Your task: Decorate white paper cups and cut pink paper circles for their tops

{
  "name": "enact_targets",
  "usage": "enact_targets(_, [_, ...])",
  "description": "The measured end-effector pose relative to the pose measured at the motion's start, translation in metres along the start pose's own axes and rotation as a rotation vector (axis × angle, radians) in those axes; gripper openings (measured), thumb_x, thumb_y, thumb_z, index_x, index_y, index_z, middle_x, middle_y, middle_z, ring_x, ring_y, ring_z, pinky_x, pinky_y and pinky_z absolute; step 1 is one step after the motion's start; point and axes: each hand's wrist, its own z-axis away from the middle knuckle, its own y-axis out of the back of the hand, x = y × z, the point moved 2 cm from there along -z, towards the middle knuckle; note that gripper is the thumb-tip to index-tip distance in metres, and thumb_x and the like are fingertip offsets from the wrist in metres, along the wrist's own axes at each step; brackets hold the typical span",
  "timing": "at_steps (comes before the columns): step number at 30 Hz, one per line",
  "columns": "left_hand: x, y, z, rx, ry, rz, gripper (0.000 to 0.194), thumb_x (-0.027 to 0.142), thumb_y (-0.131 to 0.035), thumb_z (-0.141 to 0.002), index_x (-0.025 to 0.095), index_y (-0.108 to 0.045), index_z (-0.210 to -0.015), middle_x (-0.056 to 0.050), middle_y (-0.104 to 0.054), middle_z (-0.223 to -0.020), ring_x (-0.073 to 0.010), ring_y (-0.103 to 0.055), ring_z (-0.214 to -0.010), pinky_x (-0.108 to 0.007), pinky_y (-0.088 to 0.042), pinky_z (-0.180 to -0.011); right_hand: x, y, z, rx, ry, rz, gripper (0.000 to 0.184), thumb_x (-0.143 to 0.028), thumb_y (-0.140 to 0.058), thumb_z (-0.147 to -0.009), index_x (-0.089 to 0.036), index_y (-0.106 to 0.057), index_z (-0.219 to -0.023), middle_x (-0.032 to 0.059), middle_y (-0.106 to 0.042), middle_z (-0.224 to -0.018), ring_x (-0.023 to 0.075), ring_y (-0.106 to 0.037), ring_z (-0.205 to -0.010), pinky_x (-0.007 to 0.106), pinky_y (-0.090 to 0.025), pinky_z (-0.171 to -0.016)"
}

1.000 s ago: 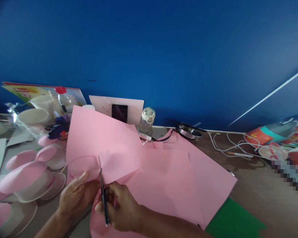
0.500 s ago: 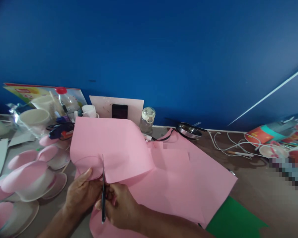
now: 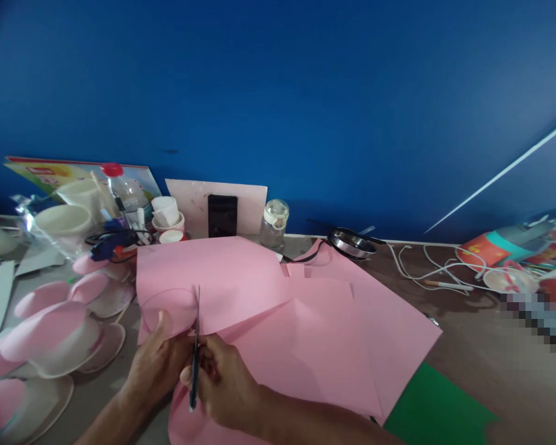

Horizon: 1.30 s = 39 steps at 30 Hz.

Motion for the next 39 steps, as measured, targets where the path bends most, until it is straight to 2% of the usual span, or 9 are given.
enact_targets(3, [0.003, -0.013, 0.001, -0.059, 0.071, -0.025, 0.056, 0.064, -0.047, -0.082, 0.015, -0.068, -0.064, -0.005, -0.058, -0.043, -0.0236, -0.061, -0.053, -0.033, -0.050, -0.061, -0.001, -0.002, 0.000, -0.007, -0.094, -0.100, 0.045, -0.054, -0.066, -0.078, -0.019, -0.052, -0.102, -0.0046, -0.051, -0.063, 0.0073, -0.043, -0.051, 0.017, -0.034, -0.044])
enact_targets(6, [0.008, -0.026, 0.002, -0.138, 0.134, -0.046, 0.063, 0.063, -0.038, -0.086, 0.010, -0.072, -0.079, -0.013, -0.069, -0.060, -0.0315, -0.067, -0.072, -0.039, -0.051, -0.071, -0.008, -0.004, 0.000, -0.036, -0.139, -0.141, 0.060, -0.069, -0.063, -0.071, -0.017, -0.050, -0.101, -0.0050, -0.052, -0.058, 0.0067, -0.041, -0.044, 0.016, -0.032, -0.038])
enact_targets(12, [0.012, -0.024, 0.001, -0.141, 0.123, 0.009, 0.054, 0.057, -0.045, -0.087, 0.011, -0.073, -0.090, -0.015, -0.074, -0.076, -0.0331, -0.068, -0.086, -0.039, -0.050, -0.080, -0.017, -0.003, 0.001, 0.005, -0.121, -0.108, 0.070, -0.074, -0.065, -0.063, -0.018, -0.050, -0.102, -0.0051, -0.052, -0.059, 0.0071, -0.041, -0.046, 0.018, -0.033, -0.041])
enact_targets(16, [0.013, -0.021, 0.000, -0.153, 0.128, 0.052, 0.057, 0.062, -0.048, -0.082, 0.011, -0.073, -0.088, -0.015, -0.074, -0.076, -0.0342, -0.068, -0.086, -0.041, -0.050, -0.081, -0.009, -0.002, -0.001, -0.016, -0.088, -0.104, 0.060, -0.066, -0.064, -0.072, -0.018, -0.051, -0.104, -0.0055, -0.048, -0.061, 0.0070, -0.040, -0.051, 0.018, -0.031, -0.044])
enact_targets(20, [0.011, -0.019, 0.000, -0.174, 0.139, 0.088, 0.058, 0.062, -0.047, -0.083, 0.009, -0.071, -0.088, -0.016, -0.074, -0.078, -0.0345, -0.068, -0.086, -0.042, -0.050, -0.082, 0.000, -0.001, -0.003, -0.021, -0.040, -0.066, 0.039, -0.046, -0.064, -0.082, -0.018, -0.053, -0.106, -0.0053, -0.048, -0.064, 0.0065, -0.040, -0.053, 0.017, -0.032, -0.047])
enact_targets(24, [0.010, -0.019, -0.001, -0.190, 0.126, 0.078, 0.060, 0.060, -0.045, -0.085, 0.006, -0.070, -0.090, -0.017, -0.074, -0.081, -0.0348, -0.068, -0.087, -0.042, -0.049, -0.082, 0.000, 0.000, -0.003, 0.018, -0.022, 0.011, 0.028, -0.029, -0.062, -0.082, -0.018, -0.055, -0.107, -0.0044, -0.049, -0.068, 0.0076, -0.045, -0.056, 0.018, -0.039, -0.051])
enact_targets(29, [0.013, -0.027, -0.001, -0.206, 0.117, 0.054, 0.057, 0.059, -0.047, -0.084, 0.007, -0.070, -0.075, -0.017, -0.072, -0.071, -0.0342, -0.068, -0.081, -0.042, -0.048, -0.082, -0.002, 0.001, -0.003, 0.033, -0.003, 0.070, 0.027, -0.022, -0.059, -0.082, -0.019, -0.056, -0.109, -0.0046, -0.047, -0.068, 0.0082, -0.047, -0.057, 0.019, -0.042, -0.054])
enact_targets(34, [0.015, -0.027, -0.001, -0.144, 0.087, 0.072, 0.054, 0.053, -0.049, -0.085, 0.013, -0.064, -0.051, -0.010, -0.064, -0.050, -0.0277, -0.065, -0.062, -0.041, -0.048, -0.080, -0.002, 0.002, -0.005, 0.015, 0.035, 0.075, 0.026, -0.021, -0.057, -0.084, -0.018, -0.056, -0.110, -0.0050, -0.047, -0.065, 0.0078, -0.044, -0.054, 0.018, -0.040, -0.051])
enact_targets(39, [0.014, -0.021, -0.003, -0.058, 0.089, 0.088, 0.049, 0.051, -0.053, -0.082, 0.015, -0.063, -0.050, -0.011, -0.064, -0.051, -0.0330, -0.067, -0.078, -0.042, -0.048, -0.084, 0.000, 0.003, -0.007, 0.004, 0.025, 0.075, 0.027, -0.020, -0.059, -0.083, -0.018, -0.056, -0.110, -0.0056, -0.046, -0.064, 0.0076, -0.042, -0.054, 0.019, -0.039, -0.051])
